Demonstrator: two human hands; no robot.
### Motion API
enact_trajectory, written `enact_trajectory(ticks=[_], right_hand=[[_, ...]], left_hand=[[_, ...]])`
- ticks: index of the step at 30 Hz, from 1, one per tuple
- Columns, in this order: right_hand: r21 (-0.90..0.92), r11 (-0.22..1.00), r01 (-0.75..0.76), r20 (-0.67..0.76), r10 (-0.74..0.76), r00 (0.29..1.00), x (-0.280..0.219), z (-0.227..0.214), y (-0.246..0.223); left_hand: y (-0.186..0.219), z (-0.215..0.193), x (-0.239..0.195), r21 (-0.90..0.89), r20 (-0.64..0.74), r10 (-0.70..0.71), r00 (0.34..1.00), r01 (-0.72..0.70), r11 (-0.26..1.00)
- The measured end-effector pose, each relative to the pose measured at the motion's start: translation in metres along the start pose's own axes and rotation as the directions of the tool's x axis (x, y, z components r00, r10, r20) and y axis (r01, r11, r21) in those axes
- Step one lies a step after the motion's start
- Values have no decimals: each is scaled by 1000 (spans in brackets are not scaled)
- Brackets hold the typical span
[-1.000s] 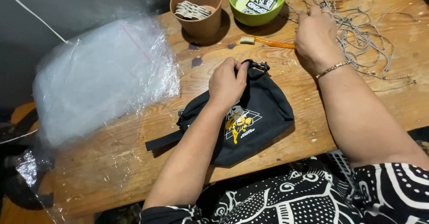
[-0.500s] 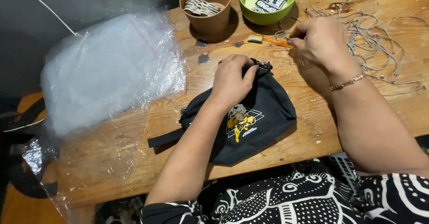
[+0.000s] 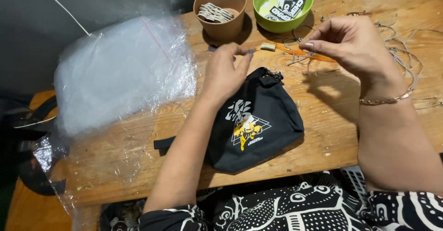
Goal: The person smooths a black drawstring bag on a wooden table, then uses an orange toothbrush to scrub the printed design on the bag's surface. They continue to smooth the bag with their hands and adjust the drawstring closure.
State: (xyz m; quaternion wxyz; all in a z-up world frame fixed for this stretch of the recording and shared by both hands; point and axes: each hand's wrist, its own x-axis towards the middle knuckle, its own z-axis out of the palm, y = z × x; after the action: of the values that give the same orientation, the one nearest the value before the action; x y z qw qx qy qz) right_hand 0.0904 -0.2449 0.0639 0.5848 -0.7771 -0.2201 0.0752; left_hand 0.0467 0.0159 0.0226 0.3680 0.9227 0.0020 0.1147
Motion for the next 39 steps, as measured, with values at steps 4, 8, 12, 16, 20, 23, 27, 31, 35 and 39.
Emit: enact_trajectory(ticks=[4, 8, 12, 16, 20, 23, 27, 31, 35, 39], right_hand=[[218, 976, -4, 80, -14, 997, -7, 1, -6], [404, 913, -53, 187, -26, 982, -11, 3, -5], [380, 919, -104, 322, -26, 946, -13, 12, -11], [245, 963, -115, 438, -4, 899, -4, 26, 8], [69, 976, -204, 480, 147, 865, 1, 35, 18], [23, 987, -160, 421, 136, 897, 2, 43, 15], [-218, 967, -133, 186, 174, 967, 21, 68, -10], [-330, 942, 54, 53, -39, 998, 74, 85, 4], [-590, 764, 260, 46, -290, 956, 135, 109, 25], [-733, 675, 91, -14, -150, 989, 169, 135, 20]], left_hand=[[-4, -12, 14, 28, -94, 87, 992, -85, 996], [-17, -13, 30, 122, -222, -15, 975, 43, 992], [-52, 5, 53, 413, -299, 213, 930, -75, 908], [-58, 13, 67, 533, -155, 187, 970, -78, 843], [-61, 17, 76, 582, -185, 241, 953, -91, 808], [-56, 15, 76, 527, -246, 242, 939, -80, 846], [-51, 11, 73, 480, -275, 194, 942, -41, 877], [-55, 12, 73, 389, -278, 151, 948, -33, 921], [-58, 18, 70, 408, -313, 202, 928, -60, 911], [-53, 25, 67, 497, -286, 149, 947, 14, 867]])
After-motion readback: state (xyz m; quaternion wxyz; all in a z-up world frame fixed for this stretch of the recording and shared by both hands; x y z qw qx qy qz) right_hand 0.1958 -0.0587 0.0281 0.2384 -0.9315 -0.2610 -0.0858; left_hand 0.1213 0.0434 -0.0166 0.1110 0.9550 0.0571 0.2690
